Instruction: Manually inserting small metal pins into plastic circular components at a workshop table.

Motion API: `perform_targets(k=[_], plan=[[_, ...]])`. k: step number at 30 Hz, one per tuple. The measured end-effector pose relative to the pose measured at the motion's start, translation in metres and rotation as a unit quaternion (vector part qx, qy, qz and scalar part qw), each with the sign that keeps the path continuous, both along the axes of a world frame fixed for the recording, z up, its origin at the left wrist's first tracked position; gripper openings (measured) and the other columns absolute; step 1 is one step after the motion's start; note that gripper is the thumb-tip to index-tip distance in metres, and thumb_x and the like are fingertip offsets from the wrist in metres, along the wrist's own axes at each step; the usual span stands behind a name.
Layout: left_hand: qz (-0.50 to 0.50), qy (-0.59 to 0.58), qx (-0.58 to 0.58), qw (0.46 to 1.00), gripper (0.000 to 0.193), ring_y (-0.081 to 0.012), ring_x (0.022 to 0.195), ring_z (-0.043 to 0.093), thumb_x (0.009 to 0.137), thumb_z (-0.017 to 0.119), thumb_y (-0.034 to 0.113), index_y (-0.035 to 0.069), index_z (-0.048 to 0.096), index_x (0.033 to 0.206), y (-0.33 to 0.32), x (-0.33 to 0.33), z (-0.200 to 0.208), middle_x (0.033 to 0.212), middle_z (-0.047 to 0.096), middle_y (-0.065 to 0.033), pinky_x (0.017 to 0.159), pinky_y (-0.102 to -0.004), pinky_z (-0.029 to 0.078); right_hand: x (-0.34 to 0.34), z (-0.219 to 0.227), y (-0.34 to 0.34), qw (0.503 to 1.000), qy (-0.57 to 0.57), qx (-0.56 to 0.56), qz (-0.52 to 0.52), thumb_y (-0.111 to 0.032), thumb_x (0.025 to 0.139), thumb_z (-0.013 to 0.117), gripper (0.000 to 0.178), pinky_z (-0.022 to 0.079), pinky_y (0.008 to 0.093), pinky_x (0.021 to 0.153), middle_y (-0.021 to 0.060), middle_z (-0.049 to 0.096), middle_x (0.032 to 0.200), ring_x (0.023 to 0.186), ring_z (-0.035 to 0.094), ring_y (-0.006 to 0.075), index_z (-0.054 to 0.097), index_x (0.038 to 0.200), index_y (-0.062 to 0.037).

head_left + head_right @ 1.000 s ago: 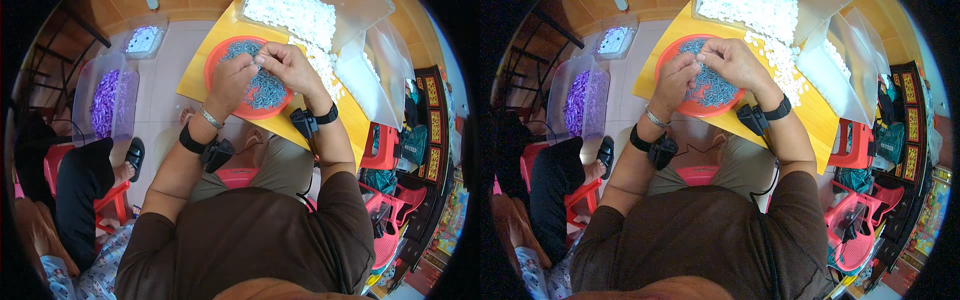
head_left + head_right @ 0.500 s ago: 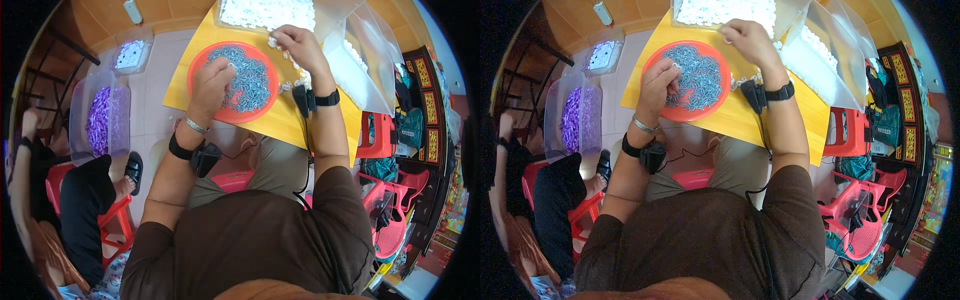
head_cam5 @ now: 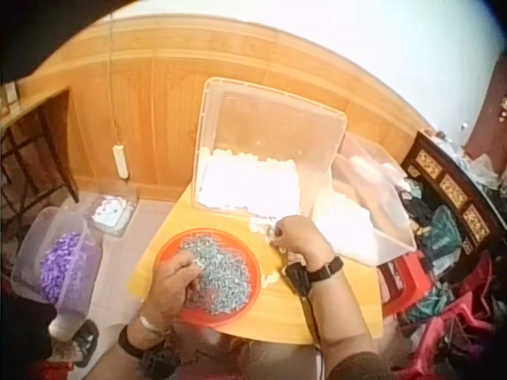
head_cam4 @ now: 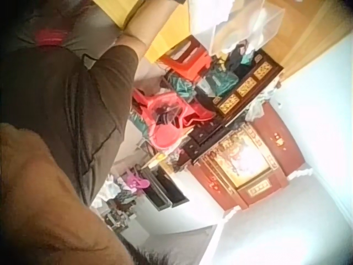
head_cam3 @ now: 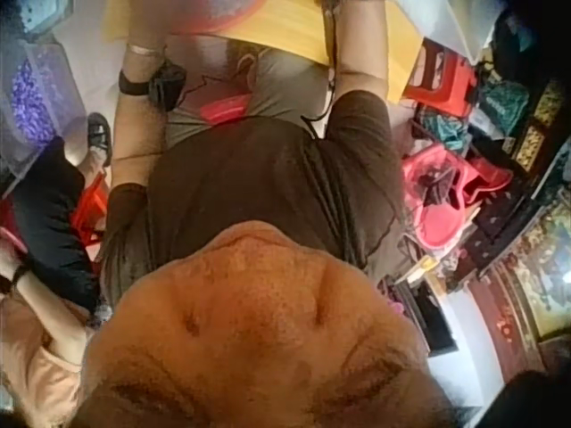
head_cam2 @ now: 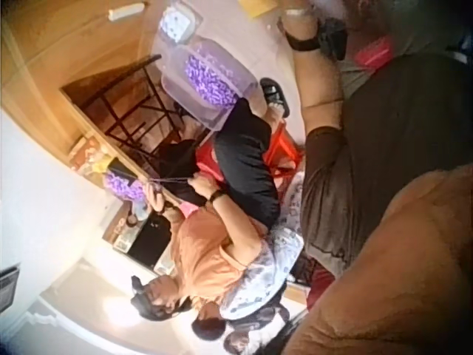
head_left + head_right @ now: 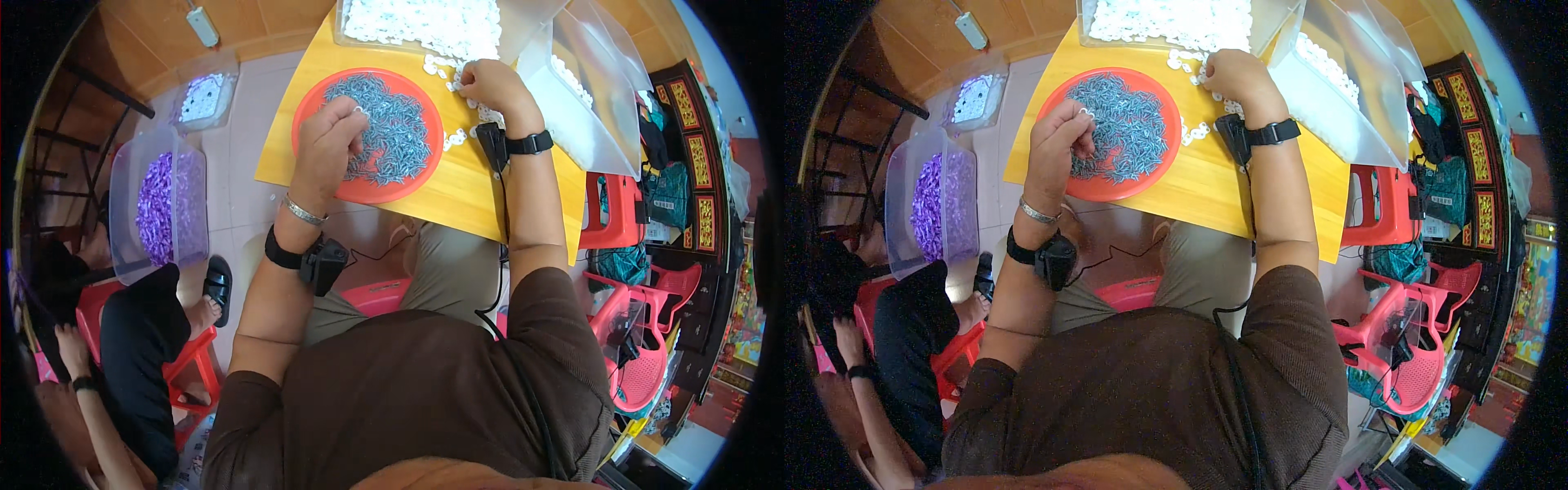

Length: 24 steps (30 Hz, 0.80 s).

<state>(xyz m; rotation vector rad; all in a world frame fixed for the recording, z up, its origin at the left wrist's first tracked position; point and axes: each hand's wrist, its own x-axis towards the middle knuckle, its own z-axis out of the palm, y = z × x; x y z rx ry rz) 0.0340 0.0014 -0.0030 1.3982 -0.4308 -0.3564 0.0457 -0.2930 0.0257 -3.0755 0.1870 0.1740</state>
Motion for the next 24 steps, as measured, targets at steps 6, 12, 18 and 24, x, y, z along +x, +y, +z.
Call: perform_targets(k=[6,12,18,24], plan=[[0.006,0.003,0.010,1.000,0.020,-0.0061,0.054,0.045,0.087,0.050,0.018,0.006,0.052,0.072,0.000,-0.002,0.002,0.059,0.049,0.0015,0.051,-0.0191,0.034,0.000,-0.004,0.002,0.999,-0.006,0.037,0.012,-0.023,0.070,0.066,0.019,0.049,0.0363,0.066,0.0108,0.066,0.076,0.072,0.063,0.0270,0.068,0.083,-0.0091],[0.009,0.006,0.004,1.000,0.020,-0.0058,0.054,0.045,0.087,0.049,0.019,0.007,0.052,0.071,-0.001,-0.002,0.002,0.059,0.048,0.0018,0.050,-0.0191,0.034,-0.002,-0.002,0.006,0.997,-0.027,0.072,0.003,-0.022,0.069,0.067,0.017,0.049,0.0353,0.063,0.0100,0.066,0.071,0.068,0.063,0.0255,0.067,0.080,-0.0085],[0.003,0.001,0.012,1.000,0.020,-0.0060,0.053,0.044,0.087,0.049,0.019,0.006,0.053,0.072,-0.001,-0.002,0.003,0.059,0.049,0.0014,0.050,-0.0193,0.034,0.002,-0.003,0.012,0.993,-0.030,0.111,0.024,-0.020,0.069,0.066,0.016,0.048,0.0354,0.062,0.0106,0.064,0.068,0.067,0.062,0.0249,0.065,0.078,-0.0059],[0.006,0.027,-0.009,1.000,0.019,-0.0062,0.054,0.045,0.087,0.049,0.019,0.006,0.053,0.073,-0.002,-0.003,0.005,0.059,0.050,0.0011,0.051,-0.0193,0.035,0.004,-0.007,0.015,0.970,-0.070,0.227,0.047,-0.012,0.075,0.066,0.012,0.044,0.0256,0.057,0.0011,0.058,0.066,0.063,0.056,0.0100,0.060,0.080,-0.0031]])
